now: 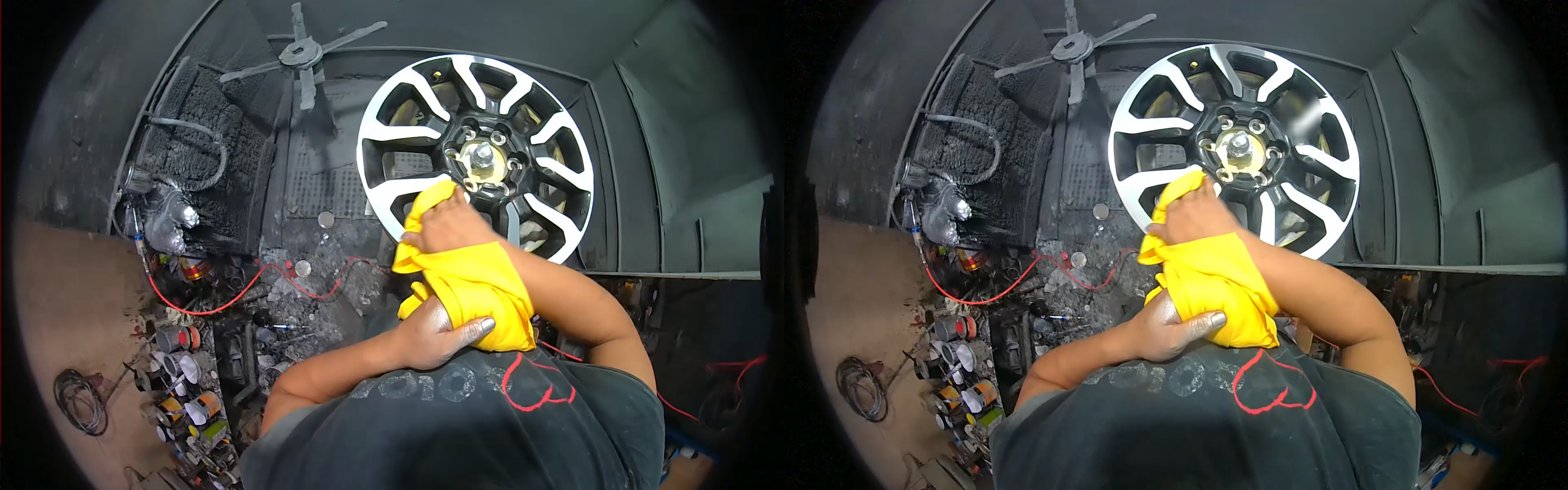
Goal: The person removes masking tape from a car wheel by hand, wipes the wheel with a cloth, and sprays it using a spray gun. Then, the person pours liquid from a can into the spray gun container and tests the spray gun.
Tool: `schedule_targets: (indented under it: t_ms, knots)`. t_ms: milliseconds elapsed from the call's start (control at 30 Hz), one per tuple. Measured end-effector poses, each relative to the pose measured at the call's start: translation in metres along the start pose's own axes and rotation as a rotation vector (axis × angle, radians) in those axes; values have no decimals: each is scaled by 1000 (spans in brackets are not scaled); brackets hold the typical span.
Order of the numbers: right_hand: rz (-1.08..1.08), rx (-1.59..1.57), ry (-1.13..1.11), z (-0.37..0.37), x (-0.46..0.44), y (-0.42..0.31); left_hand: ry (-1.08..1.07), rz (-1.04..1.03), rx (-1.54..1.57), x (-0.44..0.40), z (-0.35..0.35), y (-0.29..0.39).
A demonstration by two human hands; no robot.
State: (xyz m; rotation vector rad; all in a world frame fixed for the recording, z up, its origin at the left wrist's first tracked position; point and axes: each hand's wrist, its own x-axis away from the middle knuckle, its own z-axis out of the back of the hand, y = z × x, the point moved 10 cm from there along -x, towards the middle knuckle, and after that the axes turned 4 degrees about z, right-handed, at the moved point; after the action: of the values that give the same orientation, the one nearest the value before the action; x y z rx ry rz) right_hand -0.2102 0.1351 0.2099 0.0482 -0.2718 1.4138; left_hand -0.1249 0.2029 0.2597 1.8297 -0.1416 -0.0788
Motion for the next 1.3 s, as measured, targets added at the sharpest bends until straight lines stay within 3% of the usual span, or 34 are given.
schedule_targets:
  t_ms: [33, 100, 133, 200, 233, 267, 367, 433, 533, 600, 700, 733, 767, 833, 900, 967, 1033, 1100, 1133, 1167, 1233, 1300]
  knots:
    - [50, -126, -5, -2, -6, -14, -9, -91, -109, 1, 0, 12]
    - [220, -440, 217, 5, -16, -42, -53, -224, -198, 4, -6, 24]
    - [265, -331, 431, 23, -11, -53, -40, -263, -280, 7, -7, 31]
    - [191, -241, 473, 40, -17, -44, -27, -300, -363, 14, -10, 32]
    - [124, -150, 511, 51, -22, -36, 69, -174, -206, 15, 2, 14]
    - [75, -178, 382, 30, -40, -26, 161, -47, -51, 17, 14, -4]
    - [-1, -148, 238, 26, -55, -17, 295, -7, 171, 14, 29, -21]
    - [-14, -129, 336, 24, -44, 1, 280, -52, 48, 14, 30, -15]
    - [-102, -110, 129, 13, -31, 53, 153, 96, 182, 16, 17, -31]
    - [-98, -153, 83, 13, -20, 64, 153, 62, 163, 17, 17, -23]
    - [-63, 53, -46, 22, -17, 23, 133, 12, 96, 19, 19, -9]
    - [14, 15, 58, 23, -16, 2, 102, -109, -30, 20, 18, 4]
    - [46, 43, 10, 10, -19, -20, 66, -221, -152, 24, 13, 14]
    - [39, 17, -39, 1, -20, -40, 63, -199, -185, 27, 15, 16]
    - [12, -105, -114, 4, -18, -46, 66, -264, -269, 32, 13, 25]
    - [-153, -323, -183, 4, -17, -39, 69, -286, -292, 33, 13, 27]
    - [-268, -342, -228, 10, -16, -28, 98, -265, -253, 30, 17, 23]
    - [-343, -696, -283, 9, 2, -23, 37, -259, -245, 22, 5, 29]
    - [-378, -777, -129, 2, 4, -7, -5, -257, -235, 17, 0, 32]
    - [-388, -772, -127, -8, 3, 4, -13, -264, -230, 13, -1, 34]
    - [-449, -1043, 243, 9, -1, 39, -46, -230, -285, 10, -6, 29]
    - [-725, -1541, 288, -3, -1, 64, -8, -151, -182, 9, -2, 17]
